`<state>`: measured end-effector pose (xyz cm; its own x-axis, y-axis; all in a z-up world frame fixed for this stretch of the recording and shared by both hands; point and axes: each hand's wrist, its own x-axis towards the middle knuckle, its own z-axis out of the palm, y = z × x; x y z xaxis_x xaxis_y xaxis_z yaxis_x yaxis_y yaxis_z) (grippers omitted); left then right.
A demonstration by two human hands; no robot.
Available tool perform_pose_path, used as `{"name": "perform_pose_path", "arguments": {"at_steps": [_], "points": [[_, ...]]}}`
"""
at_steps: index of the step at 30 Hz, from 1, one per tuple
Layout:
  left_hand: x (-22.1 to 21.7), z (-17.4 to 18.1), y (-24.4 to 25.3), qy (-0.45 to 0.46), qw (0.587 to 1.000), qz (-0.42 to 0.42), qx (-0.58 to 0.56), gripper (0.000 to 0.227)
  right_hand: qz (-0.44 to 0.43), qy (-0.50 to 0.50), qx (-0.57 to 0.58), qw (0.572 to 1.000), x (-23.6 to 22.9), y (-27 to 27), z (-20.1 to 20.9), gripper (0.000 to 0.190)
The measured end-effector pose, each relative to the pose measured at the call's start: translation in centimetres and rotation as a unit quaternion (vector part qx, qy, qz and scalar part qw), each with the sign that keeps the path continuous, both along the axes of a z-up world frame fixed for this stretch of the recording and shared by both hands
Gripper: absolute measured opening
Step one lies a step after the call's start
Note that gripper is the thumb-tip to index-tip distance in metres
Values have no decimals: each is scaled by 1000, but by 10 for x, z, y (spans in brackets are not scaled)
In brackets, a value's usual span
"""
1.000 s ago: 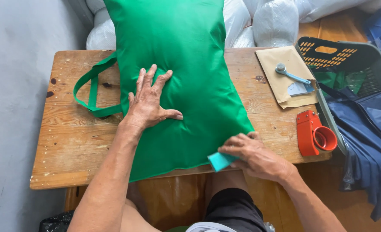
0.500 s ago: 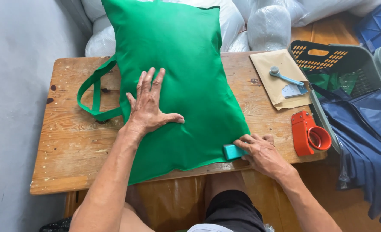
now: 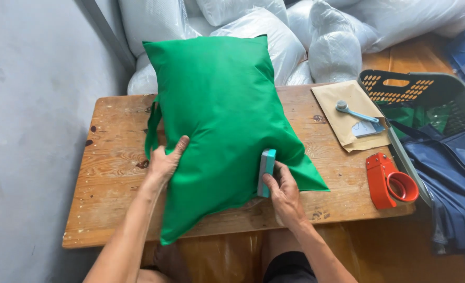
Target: The person uses a blue marking tool to rub across the surface of a green fabric bag, smoothing the material with their hands as they work.
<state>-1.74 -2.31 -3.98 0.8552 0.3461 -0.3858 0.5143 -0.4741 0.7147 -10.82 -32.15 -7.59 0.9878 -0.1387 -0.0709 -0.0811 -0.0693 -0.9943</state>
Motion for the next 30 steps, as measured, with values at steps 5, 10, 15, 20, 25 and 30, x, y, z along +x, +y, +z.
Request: {"name": "perform_pose_path", "arguments": {"at_steps": [5, 10, 15, 20, 25, 30], "points": [[-56, 10, -72, 25, 962, 95, -254, 82, -3, 7, -117, 993, 51, -61, 15, 49], [-109, -18, -152, 27, 898, 143, -416, 42, 63, -2, -108, 992, 101, -99, 32, 49], [-137, 7, -184, 219, 906, -35, -361, 53, 26, -78, -356, 931, 134, -109, 28, 58], [-136, 59, -149, 204, 865, -458, 16, 63, 27, -279, -400, 873, 78, -68, 73, 57], [-87, 84, -111, 99, 879, -401, 238, 55, 109, -440, -514, 728, 46, -17, 98, 48], [-4, 48, -87, -481, 782, -246, 310, 53, 131, -463, -562, 673, 54, -2, 72, 33]]}}
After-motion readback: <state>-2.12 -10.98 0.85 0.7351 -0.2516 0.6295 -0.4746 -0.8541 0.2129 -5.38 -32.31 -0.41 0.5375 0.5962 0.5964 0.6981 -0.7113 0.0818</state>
